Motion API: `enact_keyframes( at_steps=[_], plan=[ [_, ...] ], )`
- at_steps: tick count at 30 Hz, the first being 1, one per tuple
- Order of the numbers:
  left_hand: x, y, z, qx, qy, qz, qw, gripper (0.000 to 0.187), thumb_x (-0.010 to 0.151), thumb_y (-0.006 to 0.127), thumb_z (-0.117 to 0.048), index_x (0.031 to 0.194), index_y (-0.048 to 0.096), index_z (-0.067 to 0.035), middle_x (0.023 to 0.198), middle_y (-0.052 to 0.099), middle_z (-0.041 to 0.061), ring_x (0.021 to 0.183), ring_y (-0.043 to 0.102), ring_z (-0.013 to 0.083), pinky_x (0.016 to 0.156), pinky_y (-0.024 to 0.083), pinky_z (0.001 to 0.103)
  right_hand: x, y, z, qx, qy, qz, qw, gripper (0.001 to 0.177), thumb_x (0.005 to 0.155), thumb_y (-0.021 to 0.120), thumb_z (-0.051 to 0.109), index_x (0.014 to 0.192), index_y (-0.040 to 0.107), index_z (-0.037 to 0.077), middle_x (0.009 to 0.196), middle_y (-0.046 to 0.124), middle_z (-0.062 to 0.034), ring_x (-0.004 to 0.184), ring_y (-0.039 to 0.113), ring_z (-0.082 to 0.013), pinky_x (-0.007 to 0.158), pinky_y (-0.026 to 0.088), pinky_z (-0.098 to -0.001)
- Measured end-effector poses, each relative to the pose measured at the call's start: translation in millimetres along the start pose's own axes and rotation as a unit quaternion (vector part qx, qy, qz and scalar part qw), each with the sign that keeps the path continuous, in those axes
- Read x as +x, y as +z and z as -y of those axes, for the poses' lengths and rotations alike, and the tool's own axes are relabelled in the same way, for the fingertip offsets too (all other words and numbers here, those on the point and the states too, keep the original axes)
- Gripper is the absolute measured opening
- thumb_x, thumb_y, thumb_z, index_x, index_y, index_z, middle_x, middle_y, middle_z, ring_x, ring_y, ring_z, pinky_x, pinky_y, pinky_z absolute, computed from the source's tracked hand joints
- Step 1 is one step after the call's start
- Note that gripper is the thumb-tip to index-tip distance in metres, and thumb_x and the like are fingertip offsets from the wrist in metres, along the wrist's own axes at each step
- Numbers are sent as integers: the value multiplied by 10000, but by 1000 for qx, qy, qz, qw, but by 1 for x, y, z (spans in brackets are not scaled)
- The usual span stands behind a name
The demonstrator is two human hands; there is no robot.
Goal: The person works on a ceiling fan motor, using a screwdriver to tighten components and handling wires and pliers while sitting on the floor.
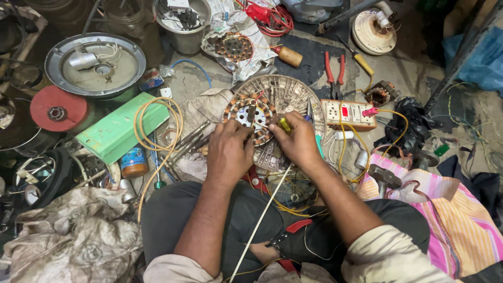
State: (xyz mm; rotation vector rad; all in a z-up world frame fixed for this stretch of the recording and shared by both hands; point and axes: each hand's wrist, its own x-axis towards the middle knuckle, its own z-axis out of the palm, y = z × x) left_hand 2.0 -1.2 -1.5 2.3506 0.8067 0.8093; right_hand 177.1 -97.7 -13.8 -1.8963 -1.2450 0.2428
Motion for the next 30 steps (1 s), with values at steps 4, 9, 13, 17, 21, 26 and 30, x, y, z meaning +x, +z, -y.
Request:
enact_keyframes(
  at_steps=[4,9,13,17,21,26,30],
  plan=[
    [0,5,2,-1,-7,-3,1000,202,811,790,-122,1010,794,-88,964,636,100,976,594,307,838,471,460,-12,3,13,-45,-2,-39,998,128,879,790,108,970,731,39,934,666,-127,853,685,-276,755,541,-374],
    [2,10,0,-11,-16,-25,999,173,774,809,-132,946,795,-123,984,634,89,1020,583,308,879,439,470,-23,8,31,-51,-19,-67,996,119,886,778,90,974,715,42,913,633,-133,829,673,-300,725,534,-396],
    [2,9,-2,-32,-13,-26,999,175,758,824,-140,932,802,-143,988,641,68,1034,579,299,887,405,469,-25,10,42,-52,-26,-69,996,141,888,765,89,995,689,39,917,622,-133,819,675,-303,705,532,-398],
    [3,13,-4,-38,27,-37,998,224,746,822,-145,969,811,-164,989,644,51,1034,577,291,904,388,475,-27,9,47,-63,-10,-53,997,128,893,764,89,989,697,39,908,618,-139,802,666,-312,691,518,-403],
    [6,19,-3,-24,15,-24,999,153,798,814,-165,950,804,-177,964,659,11,1017,588,262,908,393,471,-29,3,35,-41,-16,-104,994,113,944,745,106,1027,692,49,990,659,-116,873,690,-276,740,549,-372],
    [4,23,-1,-13,39,-28,999,102,844,798,-161,943,778,-149,968,658,19,1017,591,267,939,402,486,-23,-17,-15,54,199,-146,968,374,926,722,130,1266,585,61,1023,684,-139,882,676,-270,784,557,-385],
    [6,26,3,39,48,-11,998,154,805,811,-171,939,751,-126,1008,650,63,1019,587,314,882,411,520,-16,-3,-50,-44,101,-151,982,634,788,658,6,1407,530,55,1158,634,-232,1005,639,-406,870,529,-460]
  ],
)
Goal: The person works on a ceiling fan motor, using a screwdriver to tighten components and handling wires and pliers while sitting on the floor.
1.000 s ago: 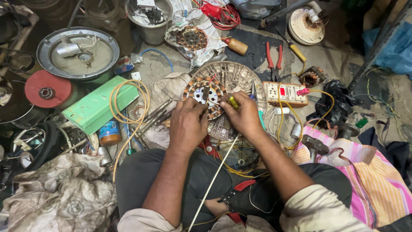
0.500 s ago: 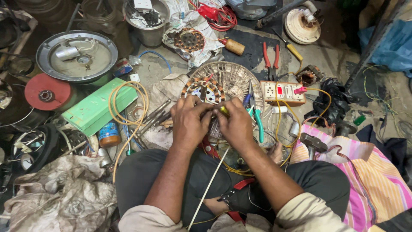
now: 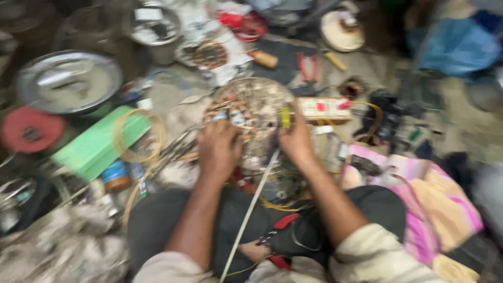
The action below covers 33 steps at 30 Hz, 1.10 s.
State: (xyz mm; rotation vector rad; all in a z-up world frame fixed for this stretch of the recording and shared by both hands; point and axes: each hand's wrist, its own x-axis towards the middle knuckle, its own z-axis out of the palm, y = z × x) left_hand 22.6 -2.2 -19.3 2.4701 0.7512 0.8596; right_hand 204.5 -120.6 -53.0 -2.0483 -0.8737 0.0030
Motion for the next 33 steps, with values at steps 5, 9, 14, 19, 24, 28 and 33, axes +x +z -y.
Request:
enact_keyframes(
  at_steps=[5,9,14,19,24,28,33],
  plan=[
    [-4,5,10,0,52,-19,998,177,796,793,-151,960,732,-129,1072,656,78,1078,592,336,1018,418,533,-7,10,4,-69,-10,80,994,564,767,597,-39,1318,665,63,1215,627,-243,1123,629,-396,968,512,-446],
    [-7,1,23,-4,61,17,998,187,859,767,-185,1037,739,-131,1101,689,71,1088,601,342,989,439,500,-12,15,32,-163,-63,81,981,459,779,634,-31,1227,696,49,1191,611,-243,1161,602,-410,1024,507,-463],
    [-11,8,33,77,95,7,992,181,858,796,-235,1025,760,-175,1050,720,-3,1090,641,272,1058,464,453,-40,-2,65,-231,-99,120,961,414,737,690,99,1146,702,36,1235,610,-203,1167,561,-394,978,483,-512],
    [-19,26,59,62,121,-4,991,134,945,758,-253,1061,744,-188,1081,734,-22,1007,629,222,974,474,376,-62,-8,79,-235,-106,106,960,319,777,676,193,1075,725,89,1291,610,-152,1195,566,-343,940,463,-531],
    [-34,32,86,-3,103,44,994,119,1037,682,-192,1118,716,-112,1036,713,40,922,648,180,911,507,298,-70,-2,71,-248,-148,83,954,279,833,595,160,1068,745,163,1337,607,-138,1195,568,-302,955,455,-474],
    [-34,42,90,-44,91,33,994,106,1055,671,-125,1124,717,-60,1010,731,90,869,676,184,870,545,281,-71,1,69,-285,-111,150,940,225,889,599,225,1048,744,157,1225,630,-84,1182,578,-269,979,449,-461],
    [-29,36,70,-44,73,22,996,115,1042,720,-141,1113,741,-52,947,719,111,838,674,221,866,570,319,-77,6,60,-245,-161,55,955,233,895,581,187,1075,714,120,1243,619,-100,1169,575,-278,936,450,-449]
  ],
)
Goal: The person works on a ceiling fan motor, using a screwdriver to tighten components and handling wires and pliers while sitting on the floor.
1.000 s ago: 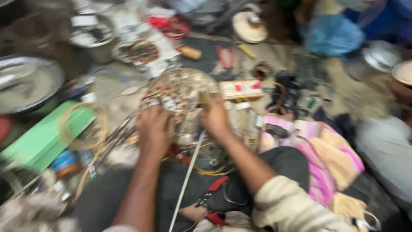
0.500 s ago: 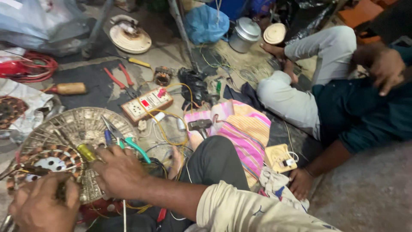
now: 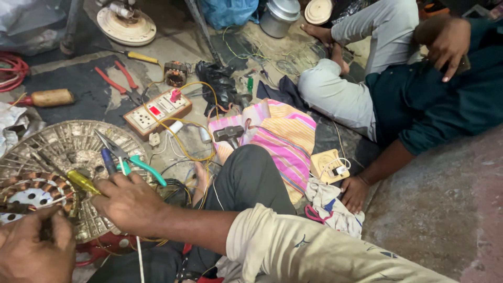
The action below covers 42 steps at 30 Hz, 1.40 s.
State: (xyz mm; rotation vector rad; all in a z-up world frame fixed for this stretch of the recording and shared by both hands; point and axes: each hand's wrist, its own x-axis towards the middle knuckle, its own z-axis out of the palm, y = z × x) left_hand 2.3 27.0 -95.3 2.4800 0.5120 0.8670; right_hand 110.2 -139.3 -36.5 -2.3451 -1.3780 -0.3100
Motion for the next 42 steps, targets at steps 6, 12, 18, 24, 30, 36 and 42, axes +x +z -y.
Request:
enact_keyframes(
  at_steps=[6,12,18,24,30,36,42],
  plan=[
    [12,0,-22,-38,-50,-26,998,199,918,784,-168,1082,749,-60,993,724,145,937,646,356,884,498,478,7,20,-24,-11,-18,28,999,126,765,644,101,874,688,57,953,619,-167,935,619,-356,814,481,-505],
    [31,-1,-47,-104,-72,-77,989,124,843,792,-120,958,751,-98,874,729,128,854,671,347,806,508,472,17,7,-37,291,53,-66,953,127,858,794,82,956,724,41,922,740,-102,866,713,-247,797,555,-352],
    [37,-11,-60,-106,-88,-86,987,112,838,765,-138,947,754,-118,892,750,106,863,674,340,787,510,457,32,3,-52,454,191,-11,870,245,966,716,109,1202,759,57,896,724,5,792,630,-69,704,531,-233],
    [38,-11,-59,-115,-117,-76,983,119,859,745,-137,976,762,-135,896,755,82,870,680,311,803,505,444,42,1,-44,434,115,9,894,300,904,698,57,1202,724,45,1010,739,-32,898,687,-95,795,556,-238],
    [38,-10,-59,-125,-112,-80,983,113,868,739,-142,979,757,-137,911,760,70,878,681,309,827,497,438,52,-6,-22,280,27,-41,959,116,875,775,68,978,791,17,879,724,-126,786,696,-239,690,546,-335],
    [38,-11,-60,-119,-111,-75,984,98,891,725,-154,984,750,-135,940,763,67,904,683,311,839,494,444,55,-2,-13,262,37,-20,964,119,859,776,91,959,777,26,831,709,-125,678,705,-229,621,552,-347],
    [37,-13,-62,-133,-126,-76,980,168,905,675,-116,1061,735,-137,934,760,76,910,684,308,848,499,443,56,-4,-7,243,14,-26,970,125,820,789,110,907,768,23,829,704,-133,683,702,-252,616,553,-362]
  ],
)
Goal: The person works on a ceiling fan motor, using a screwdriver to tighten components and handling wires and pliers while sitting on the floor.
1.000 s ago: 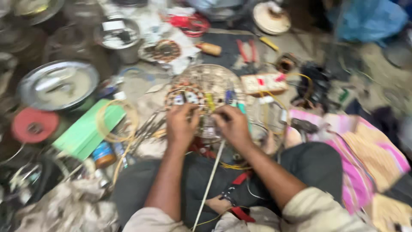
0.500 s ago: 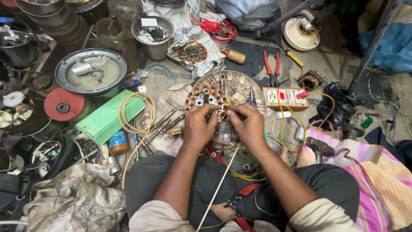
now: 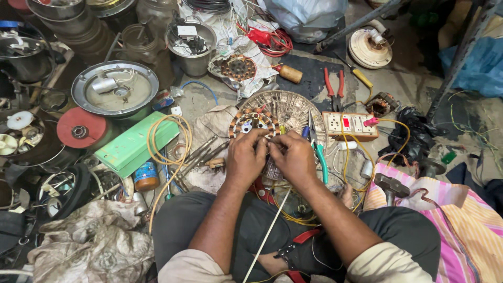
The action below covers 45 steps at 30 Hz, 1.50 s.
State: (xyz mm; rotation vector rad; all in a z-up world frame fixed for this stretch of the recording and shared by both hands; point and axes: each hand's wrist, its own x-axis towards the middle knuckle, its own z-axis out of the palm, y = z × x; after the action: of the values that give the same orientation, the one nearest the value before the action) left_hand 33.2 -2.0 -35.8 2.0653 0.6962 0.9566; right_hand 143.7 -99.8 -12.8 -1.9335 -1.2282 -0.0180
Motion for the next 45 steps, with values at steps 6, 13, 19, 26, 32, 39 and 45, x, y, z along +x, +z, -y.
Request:
enact_keyframes(
  at_steps=[6,13,19,26,32,39,45],
  plan=[
    [0,-1,1,6,-18,29,999,180,883,676,-90,1056,628,-108,916,735,50,928,675,301,883,480,451,4,4,-12,-28,5,17,999,155,779,787,124,831,708,2,819,677,-150,682,679,-285,624,541,-380],
    [-2,3,3,11,27,26,999,326,805,775,-79,1049,559,-97,929,724,39,954,654,305,853,435,476,4,6,-34,46,53,48,996,119,799,763,89,864,706,8,847,667,-62,704,652,-138,633,545,-296],
    [-2,11,8,24,14,12,1000,270,822,768,-75,1016,582,-99,926,707,43,951,658,295,873,447,469,4,-18,-42,174,144,0,974,76,897,738,88,925,724,19,800,647,33,697,542,-39,632,456,-215],
    [-2,15,7,23,32,-17,999,237,812,783,-92,970,607,-111,892,702,28,893,646,288,861,436,455,-9,-34,-44,291,248,-37,923,204,922,728,150,1078,731,18,804,747,-16,650,644,-68,582,510,-217],
    [-2,21,8,25,20,-35,999,223,808,786,-97,947,614,-124,852,693,16,856,652,271,849,429,440,-20,-29,-43,236,251,45,938,235,932,759,126,1135,766,8,896,766,-56,758,672,-74,682,554,-221],
    [-1,27,13,24,-1,-35,999,247,801,797,-105,938,593,-117,834,680,18,836,668,244,881,431,433,-1,-17,-24,161,133,51,976,161,886,735,61,1041,768,33,948,748,-46,822,693,-101,746,582,-247],
    [-2,27,11,18,-2,-44,999,263,784,804,-89,940,592,-102,869,683,35,892,655,289,877,429,451,22,-21,-1,-10,-86,65,994,154,783,728,-11,933,731,25,969,711,-153,889,721,-324,799,581,-379]
  ],
)
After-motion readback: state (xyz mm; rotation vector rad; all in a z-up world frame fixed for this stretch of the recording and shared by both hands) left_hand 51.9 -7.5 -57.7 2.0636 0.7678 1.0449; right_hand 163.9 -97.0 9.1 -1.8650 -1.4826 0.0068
